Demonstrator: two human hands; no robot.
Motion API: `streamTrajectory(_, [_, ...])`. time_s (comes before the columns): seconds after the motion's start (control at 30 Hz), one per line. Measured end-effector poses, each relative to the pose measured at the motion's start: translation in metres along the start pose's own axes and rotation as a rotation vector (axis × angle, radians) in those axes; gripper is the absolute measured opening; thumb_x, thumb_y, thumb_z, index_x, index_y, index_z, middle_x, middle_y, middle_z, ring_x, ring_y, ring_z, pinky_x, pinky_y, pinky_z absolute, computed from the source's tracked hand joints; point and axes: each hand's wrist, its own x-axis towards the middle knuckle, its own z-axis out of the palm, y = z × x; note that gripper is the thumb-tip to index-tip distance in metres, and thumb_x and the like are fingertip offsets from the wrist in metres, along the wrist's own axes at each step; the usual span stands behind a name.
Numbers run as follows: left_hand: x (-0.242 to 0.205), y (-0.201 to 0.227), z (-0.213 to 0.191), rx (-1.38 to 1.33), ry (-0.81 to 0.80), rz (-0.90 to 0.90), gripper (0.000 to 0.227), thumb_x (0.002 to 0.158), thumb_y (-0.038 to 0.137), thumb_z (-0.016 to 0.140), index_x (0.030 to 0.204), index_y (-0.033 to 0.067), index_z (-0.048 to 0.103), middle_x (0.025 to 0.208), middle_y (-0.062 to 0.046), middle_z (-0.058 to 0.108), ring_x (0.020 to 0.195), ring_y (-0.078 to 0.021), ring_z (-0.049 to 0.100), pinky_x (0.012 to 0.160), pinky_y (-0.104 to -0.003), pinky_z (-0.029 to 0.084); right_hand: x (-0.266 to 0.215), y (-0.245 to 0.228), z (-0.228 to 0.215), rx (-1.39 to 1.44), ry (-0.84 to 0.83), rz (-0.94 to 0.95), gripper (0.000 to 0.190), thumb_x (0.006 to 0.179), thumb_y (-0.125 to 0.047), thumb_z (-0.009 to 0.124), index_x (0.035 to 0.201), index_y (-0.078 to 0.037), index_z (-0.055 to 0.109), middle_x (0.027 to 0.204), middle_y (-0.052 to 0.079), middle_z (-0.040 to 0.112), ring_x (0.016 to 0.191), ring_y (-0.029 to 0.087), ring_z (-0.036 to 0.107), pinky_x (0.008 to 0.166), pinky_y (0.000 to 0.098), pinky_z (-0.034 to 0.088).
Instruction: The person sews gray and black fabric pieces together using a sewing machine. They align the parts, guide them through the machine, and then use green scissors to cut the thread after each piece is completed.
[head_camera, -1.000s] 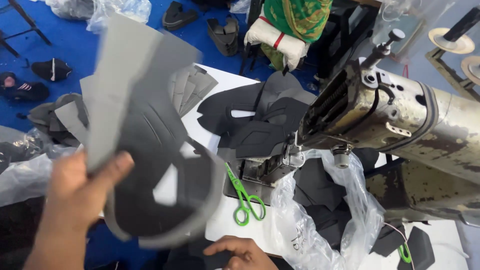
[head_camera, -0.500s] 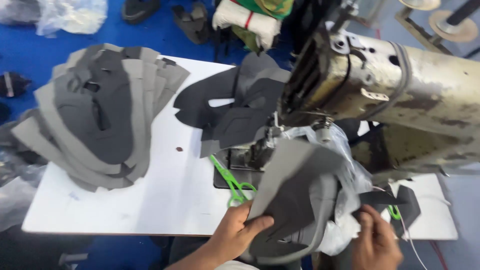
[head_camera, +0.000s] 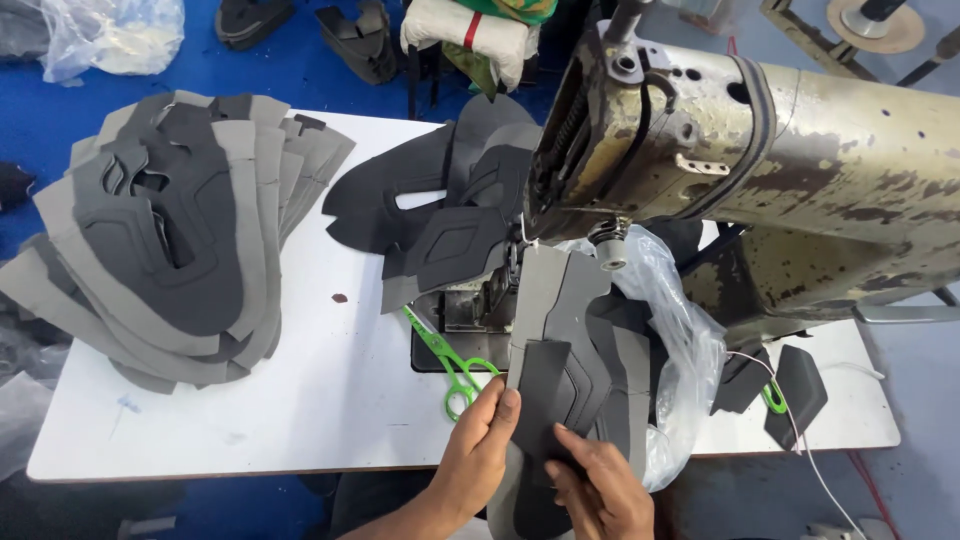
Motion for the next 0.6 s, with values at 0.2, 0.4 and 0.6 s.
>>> streamTrajectory(0.2, [-0.002, 0.006, 0.001, 0.002, -0.022, 0.022, 0.037, 0.112, 0.036, 0.046, 0.101, 0.0013, 0.053, 0.078, 0.002, 0.040, 0.072, -0.0086, 0.036, 0.063, -0.027, 0.036, 0.007, -0.006, 0.002, -0.061, -0.032, -0.100, 0.046, 0.075, 0.002, 0.082, 0.120, -0.006, 0.075, 0.092, 0.006, 0.075, 0.063, 0.007, 0.073, 0.047, 0.0202, 0.059])
streamTrajectory(0.4, [-0.004, 0.019, 0.004, -0.026, -0.051, 0.051, 0.032, 0.107, 0.031, 0.050, 0.115, 0.0016, 0.059, 0.084, 0.001, 0.053, 0.077, -0.0075, 0.046, 0.067, -0.025, 0.041, 0.007, -0.005, 0.002, -0.055, -0.057, -0.085, 0.046, 0.075, 0.003, 0.081, 0.120, -0.006, 0.076, 0.092, 0.007, 0.076, 0.065, 0.008, 0.074, 0.049, 0.0209, 0.061])
streamTrajectory(0.6, [-0.007, 0.021, 0.006, -0.092, -0.091, 0.042, 0.031, 0.106, 0.027, 0.053, 0.121, 0.0000, 0.059, 0.096, -0.002, 0.064, 0.086, -0.0078, 0.055, 0.076, -0.024, 0.047, 0.007, -0.002, 0.004, -0.053, -0.024, -0.161, 0.044, 0.076, 0.004, 0.081, 0.118, -0.004, 0.074, 0.095, 0.009, 0.076, 0.068, 0.008, 0.075, 0.053, 0.0222, 0.060])
